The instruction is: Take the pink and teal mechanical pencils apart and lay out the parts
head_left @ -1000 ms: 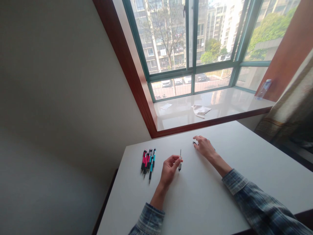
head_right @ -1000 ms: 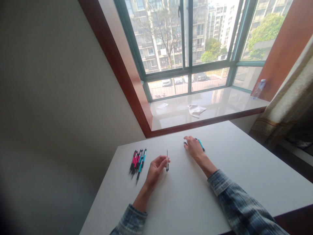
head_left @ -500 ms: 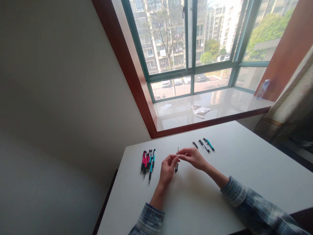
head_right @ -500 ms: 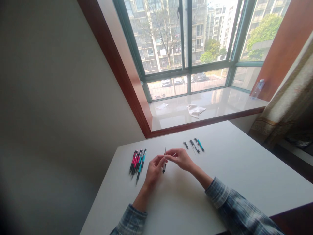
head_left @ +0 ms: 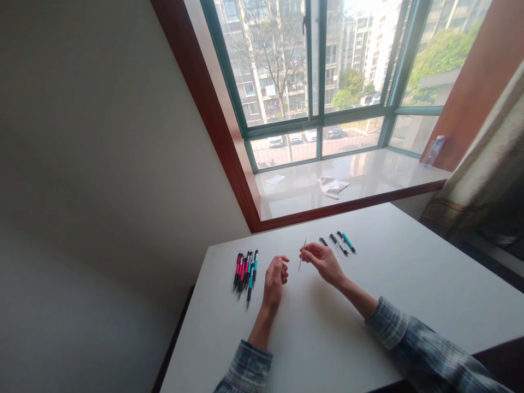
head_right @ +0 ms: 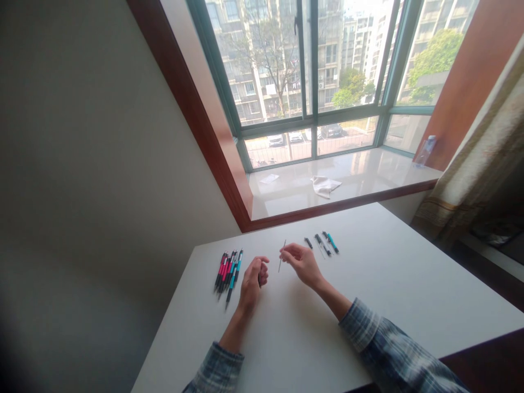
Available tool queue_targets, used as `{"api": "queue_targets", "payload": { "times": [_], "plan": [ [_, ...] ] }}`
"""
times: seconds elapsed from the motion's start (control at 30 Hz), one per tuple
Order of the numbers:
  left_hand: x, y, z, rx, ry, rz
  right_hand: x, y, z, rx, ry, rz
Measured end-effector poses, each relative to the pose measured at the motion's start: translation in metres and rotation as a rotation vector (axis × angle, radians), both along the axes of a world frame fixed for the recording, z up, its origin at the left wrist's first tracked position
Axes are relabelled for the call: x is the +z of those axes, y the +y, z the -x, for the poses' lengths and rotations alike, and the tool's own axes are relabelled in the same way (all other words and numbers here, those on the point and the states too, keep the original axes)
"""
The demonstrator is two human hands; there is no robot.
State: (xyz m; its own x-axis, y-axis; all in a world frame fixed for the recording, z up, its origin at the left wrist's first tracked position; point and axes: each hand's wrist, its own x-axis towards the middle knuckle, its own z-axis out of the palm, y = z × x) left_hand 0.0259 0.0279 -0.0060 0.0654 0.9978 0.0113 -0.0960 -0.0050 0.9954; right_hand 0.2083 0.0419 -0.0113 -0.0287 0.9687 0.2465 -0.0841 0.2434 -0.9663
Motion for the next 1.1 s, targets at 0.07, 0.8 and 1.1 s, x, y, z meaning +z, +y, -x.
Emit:
{"api": "queue_targets", "payload": {
  "times": [0.07,0.8,1.1],
  "plan": [
    [0.000,-0.001,0.001,0.000,0.031,-0.007,-0.003,-0.008,0.010,0.057,-0.086,-0.027],
    [-0.005,0.004,0.008,0.216,0.046,-0.017,-0.027,-0.036,-0.007,-0.090,-0.553,-0.099],
    [-0.007,0.004,0.010,0.246,0.097,-0.009,-0.026,-0.018,-0.031,-0.349,-0.922,-0.038]
  ]
}}
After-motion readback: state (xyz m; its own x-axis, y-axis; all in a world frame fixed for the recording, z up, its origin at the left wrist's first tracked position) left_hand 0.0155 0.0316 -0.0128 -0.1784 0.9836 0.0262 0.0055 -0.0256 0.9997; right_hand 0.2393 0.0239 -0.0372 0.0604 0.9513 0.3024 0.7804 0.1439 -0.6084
